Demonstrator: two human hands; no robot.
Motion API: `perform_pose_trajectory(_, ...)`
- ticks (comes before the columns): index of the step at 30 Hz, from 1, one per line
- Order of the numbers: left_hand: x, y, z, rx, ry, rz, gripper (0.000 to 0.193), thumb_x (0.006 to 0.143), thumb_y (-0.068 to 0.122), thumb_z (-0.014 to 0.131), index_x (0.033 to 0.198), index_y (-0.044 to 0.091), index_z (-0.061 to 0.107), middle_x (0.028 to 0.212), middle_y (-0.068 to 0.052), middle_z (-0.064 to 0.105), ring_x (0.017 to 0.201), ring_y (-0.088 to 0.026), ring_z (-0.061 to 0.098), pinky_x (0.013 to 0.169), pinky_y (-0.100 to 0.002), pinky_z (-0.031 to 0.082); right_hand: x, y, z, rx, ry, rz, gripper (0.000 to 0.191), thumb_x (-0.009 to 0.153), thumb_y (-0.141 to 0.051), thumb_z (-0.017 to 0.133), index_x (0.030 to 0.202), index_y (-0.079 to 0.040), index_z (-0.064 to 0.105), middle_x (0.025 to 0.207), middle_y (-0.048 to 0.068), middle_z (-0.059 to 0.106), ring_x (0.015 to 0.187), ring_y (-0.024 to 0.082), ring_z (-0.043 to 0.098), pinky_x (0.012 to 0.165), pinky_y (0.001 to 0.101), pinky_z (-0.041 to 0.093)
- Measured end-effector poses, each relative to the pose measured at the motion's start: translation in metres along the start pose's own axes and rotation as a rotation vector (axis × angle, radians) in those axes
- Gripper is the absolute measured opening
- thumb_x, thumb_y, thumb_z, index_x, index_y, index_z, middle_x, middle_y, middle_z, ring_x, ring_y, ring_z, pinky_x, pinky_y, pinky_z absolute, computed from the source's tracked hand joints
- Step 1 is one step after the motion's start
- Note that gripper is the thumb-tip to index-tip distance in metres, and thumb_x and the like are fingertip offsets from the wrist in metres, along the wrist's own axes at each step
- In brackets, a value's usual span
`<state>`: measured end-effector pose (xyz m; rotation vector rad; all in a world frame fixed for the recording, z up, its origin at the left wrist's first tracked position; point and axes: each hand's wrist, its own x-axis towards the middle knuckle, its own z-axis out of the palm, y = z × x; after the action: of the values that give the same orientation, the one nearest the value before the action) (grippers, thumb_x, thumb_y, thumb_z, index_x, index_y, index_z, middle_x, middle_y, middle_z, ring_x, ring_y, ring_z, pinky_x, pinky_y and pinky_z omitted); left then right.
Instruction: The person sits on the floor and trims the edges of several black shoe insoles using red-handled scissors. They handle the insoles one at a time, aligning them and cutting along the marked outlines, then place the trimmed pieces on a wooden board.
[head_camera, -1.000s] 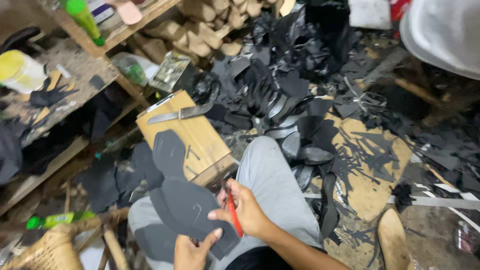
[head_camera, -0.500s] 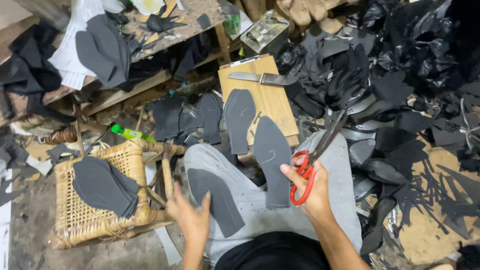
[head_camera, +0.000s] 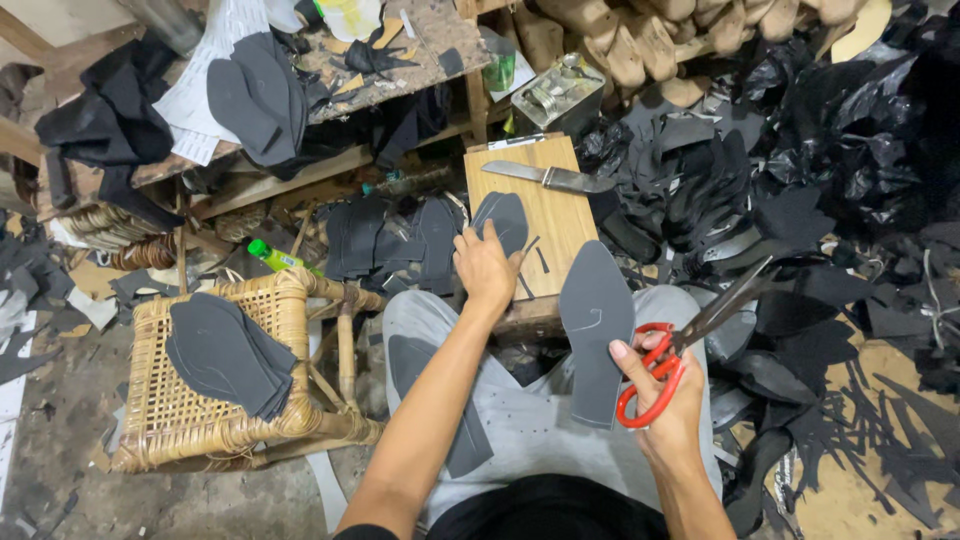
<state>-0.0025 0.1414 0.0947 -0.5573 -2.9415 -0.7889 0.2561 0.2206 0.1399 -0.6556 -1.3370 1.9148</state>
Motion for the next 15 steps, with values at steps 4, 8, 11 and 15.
perform_pose_trajectory(4,0.001,-0.013,-0.012,-0.295,-0.004,-0.028,0.075,0.077,0.035,0.087,0.138,0.004,0.058,0.131,-0.021,0.060,0.120,-0.035,0.056,0.100,-0.047,0.050,0.003,0.002,0.002,-0.005,0.046,0.039,0.030,0.084,0.002,0.078,0.099,-0.007,0.055,0.099,0.005,0.060,0.087,0.012,0.058,0.075,0.0269,0.048)
perform_pose_trajectory(8,-0.019,-0.024,-0.044,-1.159,-0.198,-0.133,0.071,0.083,0.032,0.076,0.145,0.009,0.050,0.132,-0.014,0.062,0.119,-0.025,0.060,0.095,-0.042,0.054,0.005,0.000,0.007,0.080,0.007,0.031,0.028,0.087,0.003,0.077,0.100,-0.008,0.055,0.102,0.006,0.060,0.092,0.013,0.059,0.082,0.0278,0.049)
perform_pose_trajectory(11,-0.061,-0.023,-0.071,-1.870,-0.550,-0.109,0.060,0.103,0.037,0.060,0.148,0.000,0.043,0.133,-0.018,0.060,0.122,-0.030,0.059,0.102,-0.050,0.051,0.005,-0.001,0.012,0.082,-0.004,0.077,0.025,0.087,0.003,0.075,0.100,-0.007,0.056,0.103,0.007,0.062,0.093,0.013,0.060,0.083,0.0280,0.049)
perform_pose_trajectory(15,-0.091,-0.001,-0.096,-2.035,-0.533,-0.242,0.075,0.106,0.057,0.038,0.151,-0.002,0.043,0.144,-0.017,0.058,0.132,-0.029,0.056,0.115,-0.045,0.044,0.007,-0.001,0.025,0.117,-0.113,0.083,0.024,0.086,0.005,0.074,0.100,-0.007,0.057,0.102,0.005,0.062,0.095,0.013,0.061,0.086,0.0286,0.050)
